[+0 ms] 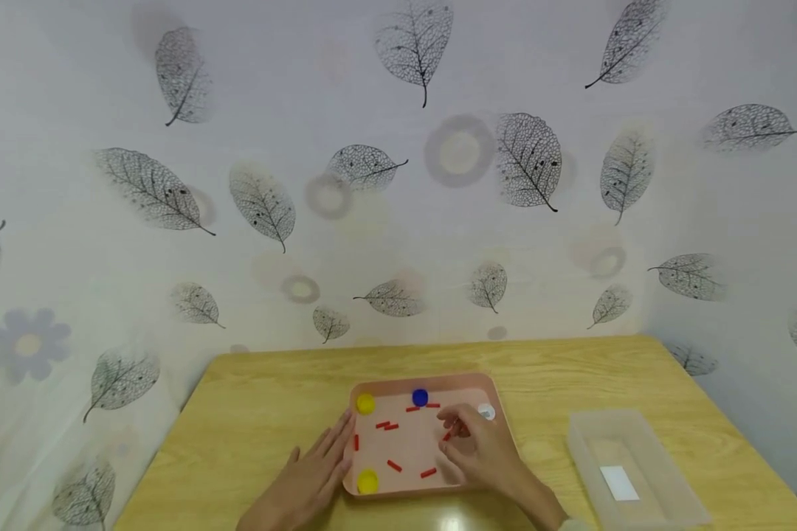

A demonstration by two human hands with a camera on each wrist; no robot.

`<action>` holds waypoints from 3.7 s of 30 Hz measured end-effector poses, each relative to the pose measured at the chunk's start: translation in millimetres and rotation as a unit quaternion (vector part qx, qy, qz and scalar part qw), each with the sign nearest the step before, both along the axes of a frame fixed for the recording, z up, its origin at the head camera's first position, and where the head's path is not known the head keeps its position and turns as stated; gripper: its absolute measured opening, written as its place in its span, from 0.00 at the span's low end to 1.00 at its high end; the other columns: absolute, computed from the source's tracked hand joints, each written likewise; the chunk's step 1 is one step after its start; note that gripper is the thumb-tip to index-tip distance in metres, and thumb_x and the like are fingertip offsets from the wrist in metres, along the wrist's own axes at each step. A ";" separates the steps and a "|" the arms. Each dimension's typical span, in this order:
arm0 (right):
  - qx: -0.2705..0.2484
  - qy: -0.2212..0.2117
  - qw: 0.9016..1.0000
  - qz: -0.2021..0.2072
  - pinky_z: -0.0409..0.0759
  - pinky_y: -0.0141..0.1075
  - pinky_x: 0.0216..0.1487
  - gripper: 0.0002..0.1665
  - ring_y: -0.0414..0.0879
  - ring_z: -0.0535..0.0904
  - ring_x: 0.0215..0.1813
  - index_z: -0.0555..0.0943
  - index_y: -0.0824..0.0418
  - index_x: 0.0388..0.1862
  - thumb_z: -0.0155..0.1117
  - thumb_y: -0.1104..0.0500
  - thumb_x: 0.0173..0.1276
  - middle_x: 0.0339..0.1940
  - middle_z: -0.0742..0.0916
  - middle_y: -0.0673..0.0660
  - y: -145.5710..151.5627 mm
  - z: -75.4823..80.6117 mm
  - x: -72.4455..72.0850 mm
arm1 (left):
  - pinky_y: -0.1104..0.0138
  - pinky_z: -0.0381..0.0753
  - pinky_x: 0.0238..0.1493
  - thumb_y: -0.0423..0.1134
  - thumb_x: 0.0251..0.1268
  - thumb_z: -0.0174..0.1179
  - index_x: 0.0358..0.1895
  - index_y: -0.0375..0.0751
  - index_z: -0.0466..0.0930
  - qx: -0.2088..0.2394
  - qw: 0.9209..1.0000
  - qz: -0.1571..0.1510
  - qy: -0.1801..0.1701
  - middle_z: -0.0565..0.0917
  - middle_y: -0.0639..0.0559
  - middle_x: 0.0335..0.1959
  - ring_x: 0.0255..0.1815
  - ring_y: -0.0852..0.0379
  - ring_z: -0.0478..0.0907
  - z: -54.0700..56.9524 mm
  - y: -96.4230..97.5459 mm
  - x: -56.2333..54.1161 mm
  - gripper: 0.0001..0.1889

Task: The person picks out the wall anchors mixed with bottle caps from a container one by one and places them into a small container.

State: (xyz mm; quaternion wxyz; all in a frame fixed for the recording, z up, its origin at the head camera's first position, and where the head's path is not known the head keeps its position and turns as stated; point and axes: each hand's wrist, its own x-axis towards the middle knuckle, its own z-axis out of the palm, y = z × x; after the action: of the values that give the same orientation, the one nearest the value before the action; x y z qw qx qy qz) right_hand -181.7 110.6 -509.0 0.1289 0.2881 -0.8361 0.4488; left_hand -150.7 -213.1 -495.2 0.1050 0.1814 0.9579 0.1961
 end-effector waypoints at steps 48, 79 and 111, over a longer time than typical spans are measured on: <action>0.058 -0.151 0.975 0.153 0.78 0.27 0.31 0.07 0.33 0.74 0.31 0.85 0.55 0.32 0.75 0.65 0.60 0.28 0.80 0.44 -4.1 -2.3 7.0 | 0.16 0.44 0.58 0.61 0.84 0.33 0.85 0.60 0.42 0.023 0.999 0.027 0.008 0.43 0.63 0.85 0.81 0.38 0.54 -0.4 -0.9 -6.7 0.33; 0.045 -0.053 0.993 0.100 0.80 0.28 0.35 0.12 0.31 0.76 0.35 0.82 0.51 0.31 0.74 0.67 0.56 0.31 0.81 0.41 -3.2 -4.5 8.1 | 0.13 0.42 0.54 0.61 0.84 0.32 0.85 0.56 0.43 0.030 0.999 0.023 0.002 0.45 0.59 0.85 0.79 0.36 0.57 -6.0 -0.8 -10.4 0.33; 0.012 0.069 0.997 -0.014 0.78 0.33 0.32 0.17 0.39 0.75 0.32 0.81 0.52 0.34 0.76 0.72 0.57 0.33 0.81 0.42 60.0 28.4 11.9 | 0.13 0.42 0.52 0.59 0.85 0.33 0.85 0.55 0.43 0.041 0.999 0.017 -0.013 0.45 0.57 0.86 0.79 0.34 0.56 -4.0 -2.3 -8.8 0.33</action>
State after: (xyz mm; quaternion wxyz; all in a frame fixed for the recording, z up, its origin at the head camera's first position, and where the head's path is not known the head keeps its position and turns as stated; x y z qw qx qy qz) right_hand -169.8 170.7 -480.5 0.1892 0.3085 -0.8341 0.4163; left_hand -159.5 -215.4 -499.2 0.1065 0.1666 0.9505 0.2396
